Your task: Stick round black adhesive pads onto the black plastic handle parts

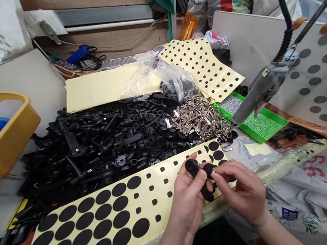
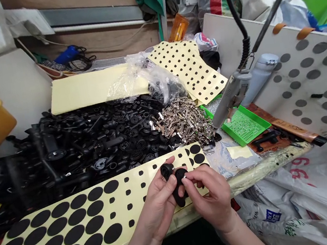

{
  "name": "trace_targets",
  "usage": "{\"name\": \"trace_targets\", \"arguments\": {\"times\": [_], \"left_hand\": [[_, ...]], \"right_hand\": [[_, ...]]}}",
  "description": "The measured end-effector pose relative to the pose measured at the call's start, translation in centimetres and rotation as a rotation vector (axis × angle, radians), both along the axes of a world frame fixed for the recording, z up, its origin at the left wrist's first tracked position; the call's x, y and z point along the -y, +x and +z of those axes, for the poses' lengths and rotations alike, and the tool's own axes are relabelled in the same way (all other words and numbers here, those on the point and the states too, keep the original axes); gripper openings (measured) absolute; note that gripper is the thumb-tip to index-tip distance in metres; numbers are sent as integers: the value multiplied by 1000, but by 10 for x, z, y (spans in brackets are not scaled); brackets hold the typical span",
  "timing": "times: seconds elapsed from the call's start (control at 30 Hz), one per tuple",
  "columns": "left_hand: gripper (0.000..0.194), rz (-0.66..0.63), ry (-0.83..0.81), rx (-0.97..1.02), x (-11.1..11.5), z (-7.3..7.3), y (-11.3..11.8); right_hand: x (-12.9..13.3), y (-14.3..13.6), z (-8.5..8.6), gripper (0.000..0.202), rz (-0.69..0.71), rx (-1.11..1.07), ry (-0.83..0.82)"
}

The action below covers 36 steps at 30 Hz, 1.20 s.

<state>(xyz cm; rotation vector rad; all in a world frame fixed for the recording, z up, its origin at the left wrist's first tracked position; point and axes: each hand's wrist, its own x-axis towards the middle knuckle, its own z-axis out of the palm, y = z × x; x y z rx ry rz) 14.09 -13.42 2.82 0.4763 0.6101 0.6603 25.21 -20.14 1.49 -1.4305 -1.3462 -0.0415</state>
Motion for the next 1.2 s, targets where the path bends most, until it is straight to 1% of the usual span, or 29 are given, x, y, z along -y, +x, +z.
{"name": "trace_targets", "arguments": {"times": [0.07,0.2,0.3,0.5,0.57,0.63,0.73,0.8,0.9,1.0,1.1,1.2], "left_hand": [[64,-7,5,1,0,0,0],[62,23,43,-30,0,0,0],[64,36,67,-57,-2,-1,-1],[64,53,84,-68,-2,1,0],[63,42,81,-68,-3,2,0],[63,32,79,-72,-3,3,0],[69,44,60,-97,-4,3,-1],[72,52,38,-118,-5,3,0],[71,45,28,-122,-5,2,0],[69,40,26,-103,-3,2,2],[70,45,-8,-72,-2,1,3],[71,46,-26,-60,-1,-1,4]], "right_hand": [[1,-3,1,16,-15,-38,-10],[1,-8,3,16,-40,-55,-18],[0,-11,3,15,-38,-62,-26],[-1,-10,0,12,-54,-140,-101],[-1,-7,-1,12,-43,-110,-83],[0,-3,0,14,-9,-30,-67],[0,4,3,16,51,67,-82],[0,8,5,15,77,86,-108],[2,9,6,15,85,83,-116],[4,8,2,16,70,61,-91],[6,8,-4,17,83,-1,-89],[5,10,-8,22,96,-45,-74]]}}
